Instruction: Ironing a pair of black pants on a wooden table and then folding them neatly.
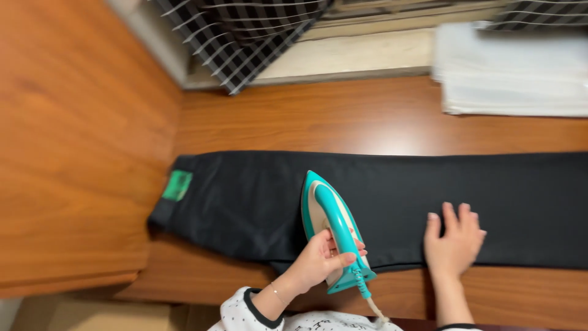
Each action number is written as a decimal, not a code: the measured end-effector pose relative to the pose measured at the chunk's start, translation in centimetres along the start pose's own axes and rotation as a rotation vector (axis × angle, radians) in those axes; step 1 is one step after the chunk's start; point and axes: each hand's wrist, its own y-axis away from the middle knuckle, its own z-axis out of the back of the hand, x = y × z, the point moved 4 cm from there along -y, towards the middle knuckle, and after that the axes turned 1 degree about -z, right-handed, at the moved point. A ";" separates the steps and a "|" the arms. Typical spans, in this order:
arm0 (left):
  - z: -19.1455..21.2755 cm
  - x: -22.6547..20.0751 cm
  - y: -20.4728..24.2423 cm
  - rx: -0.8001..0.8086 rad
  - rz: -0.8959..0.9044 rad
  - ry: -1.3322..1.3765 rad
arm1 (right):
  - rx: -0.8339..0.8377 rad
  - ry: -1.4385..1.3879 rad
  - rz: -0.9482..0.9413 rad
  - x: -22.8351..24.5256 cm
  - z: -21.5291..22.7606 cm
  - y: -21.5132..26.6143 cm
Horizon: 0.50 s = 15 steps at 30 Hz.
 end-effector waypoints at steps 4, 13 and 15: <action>5.7 -3.3 4.7 -0.121 -0.058 -0.013 | -0.017 -0.034 0.074 -2.1 -1.2 0.3; 16.9 -10.1 11.8 -0.349 -0.169 -0.046 | -0.132 -0.046 0.206 -3.9 -2.2 0.5; 19.2 -11.4 13.2 -0.383 -0.167 -0.059 | 0.193 -0.283 -0.195 -3.0 -1.4 -0.5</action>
